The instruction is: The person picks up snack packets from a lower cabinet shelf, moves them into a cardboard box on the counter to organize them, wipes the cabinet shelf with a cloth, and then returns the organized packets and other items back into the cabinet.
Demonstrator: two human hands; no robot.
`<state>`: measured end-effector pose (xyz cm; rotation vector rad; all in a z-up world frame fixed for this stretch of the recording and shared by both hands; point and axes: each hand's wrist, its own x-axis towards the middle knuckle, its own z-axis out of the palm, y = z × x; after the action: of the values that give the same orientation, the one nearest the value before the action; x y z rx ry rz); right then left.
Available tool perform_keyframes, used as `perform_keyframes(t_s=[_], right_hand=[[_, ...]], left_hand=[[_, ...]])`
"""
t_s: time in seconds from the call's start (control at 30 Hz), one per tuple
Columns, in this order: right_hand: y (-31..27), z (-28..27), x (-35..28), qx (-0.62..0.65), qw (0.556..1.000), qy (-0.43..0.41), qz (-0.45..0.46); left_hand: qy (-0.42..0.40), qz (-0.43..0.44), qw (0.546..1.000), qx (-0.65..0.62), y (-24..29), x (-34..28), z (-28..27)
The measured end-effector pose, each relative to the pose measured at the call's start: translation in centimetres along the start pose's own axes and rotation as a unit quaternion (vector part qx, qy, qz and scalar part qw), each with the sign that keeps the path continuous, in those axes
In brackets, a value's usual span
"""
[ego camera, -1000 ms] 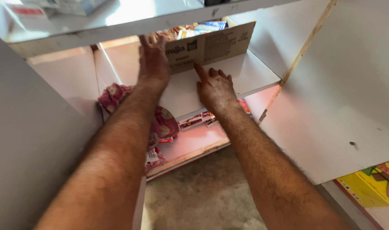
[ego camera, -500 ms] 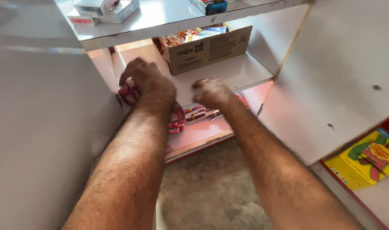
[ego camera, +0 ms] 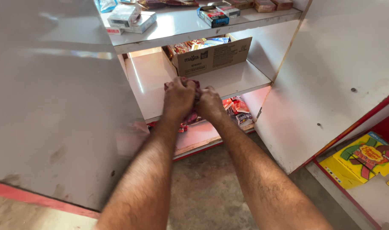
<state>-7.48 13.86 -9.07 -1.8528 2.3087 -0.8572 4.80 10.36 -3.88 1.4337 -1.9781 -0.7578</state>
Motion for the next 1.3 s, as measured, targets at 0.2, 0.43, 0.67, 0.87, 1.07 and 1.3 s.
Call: perform_keyframes(t_s=[0.2,0.43,0.67,0.87,1.07,1.3], right_hand=[[-1.5,-2.1,-0.1,0.315,0.936,0.039,0.150],[-0.6,-0.3,-0.8,0.082,0.977,-0.002,-0.196],[0.2,0.4,-0.2,0.078,0.984,-0.033,-0.158],[-1.0,0.7,-1.6,0.040,0.985,-0.013,-0.166],[-1.5,0.5,-2.0,0.037,0.985,-0.008,-0.166],[-0.6,0.9,-1.7,0.065,0.982,0.012,-0.177]], left_hand=[[0.073,-0.049,0.996,0.028,1.6,-4.0,0.3],[0.200,0.019,0.978,-0.051,-3.8,-2.8,1.5],[0.132,-0.001,0.991,-0.027,-5.3,-2.2,1.6],[0.140,0.023,0.990,-0.011,-5.2,-2.3,2.2],[0.137,0.036,0.990,0.009,-5.4,-2.2,2.8],[0.103,-0.008,0.995,0.003,-4.5,-2.2,1.7]])
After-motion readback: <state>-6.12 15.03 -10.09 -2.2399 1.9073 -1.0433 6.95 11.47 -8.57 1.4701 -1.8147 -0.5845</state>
